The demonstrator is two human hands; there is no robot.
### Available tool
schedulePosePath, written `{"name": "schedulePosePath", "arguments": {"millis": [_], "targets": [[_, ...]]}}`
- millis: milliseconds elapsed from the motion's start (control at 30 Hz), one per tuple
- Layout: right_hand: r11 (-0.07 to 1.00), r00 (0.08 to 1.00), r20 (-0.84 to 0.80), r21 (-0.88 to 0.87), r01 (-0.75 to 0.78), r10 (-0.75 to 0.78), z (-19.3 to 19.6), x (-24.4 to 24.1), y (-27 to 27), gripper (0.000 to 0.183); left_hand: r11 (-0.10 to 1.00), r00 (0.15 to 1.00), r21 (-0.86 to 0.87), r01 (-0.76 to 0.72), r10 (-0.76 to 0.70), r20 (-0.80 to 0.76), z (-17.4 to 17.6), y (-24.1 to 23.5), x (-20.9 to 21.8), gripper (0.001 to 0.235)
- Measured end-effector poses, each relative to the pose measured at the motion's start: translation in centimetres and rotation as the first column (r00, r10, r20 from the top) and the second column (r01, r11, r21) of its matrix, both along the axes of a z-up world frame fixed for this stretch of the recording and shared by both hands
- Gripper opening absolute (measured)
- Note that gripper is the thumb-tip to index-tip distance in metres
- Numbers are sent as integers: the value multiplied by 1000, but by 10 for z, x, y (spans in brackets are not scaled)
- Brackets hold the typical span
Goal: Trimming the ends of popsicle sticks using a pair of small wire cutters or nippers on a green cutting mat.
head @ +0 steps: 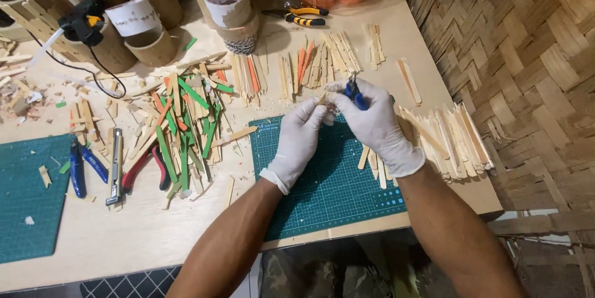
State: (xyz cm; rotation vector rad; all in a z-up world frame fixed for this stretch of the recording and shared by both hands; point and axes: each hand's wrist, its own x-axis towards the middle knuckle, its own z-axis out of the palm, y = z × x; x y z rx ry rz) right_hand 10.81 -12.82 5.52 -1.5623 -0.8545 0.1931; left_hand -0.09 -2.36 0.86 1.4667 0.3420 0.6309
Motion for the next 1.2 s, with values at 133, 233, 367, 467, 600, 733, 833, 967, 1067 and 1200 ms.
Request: {"name": "schedulePosePath", "arguments": {"millis": [133,233,367,467,600,733,833,967,1067,1200], "targets": [[992,1000,-7,-123,25,-26,5,-3,-5,15,998,998,-26,-63,62,-22,8,-1,1,20],[945,993,-7,-308,110,-118,11,-4,-6,20,997,998,-47,-55,56,14,0,0,5,18],[909,993,34,-400,117,-113,15,-10,-4,26,989,997,-148,-31,41,64,-6,2,11,21],[892,994,82,-441,101,-72,12,-9,0,28,986,994,-162,-47,63,94,-4,5,10,21],[881,984,172,-457,122,-47,18,-15,2,27,977,982,-188,-97,125,139,-1,7,7,20],[903,975,220,-414,113,-22,4,-12,0,20,965,978,-237,-114,151,144,13,1,-2,23],[905,973,232,-410,113,-17,-1,-10,-2,21,968,977,-228,-101,139,159,13,-1,-3,25],[906,972,233,-408,114,-17,0,-10,-2,22,963,976,-254,-93,139,167,14,-3,-1,24],[878,974,222,-454,151,-53,0,-15,0,18,957,983,-282,-67,112,147,10,-4,0,17],[881,974,221,-447,154,-58,1,-16,1,13,953,988,-297,-55,94,119,14,-4,-3,14]]}}
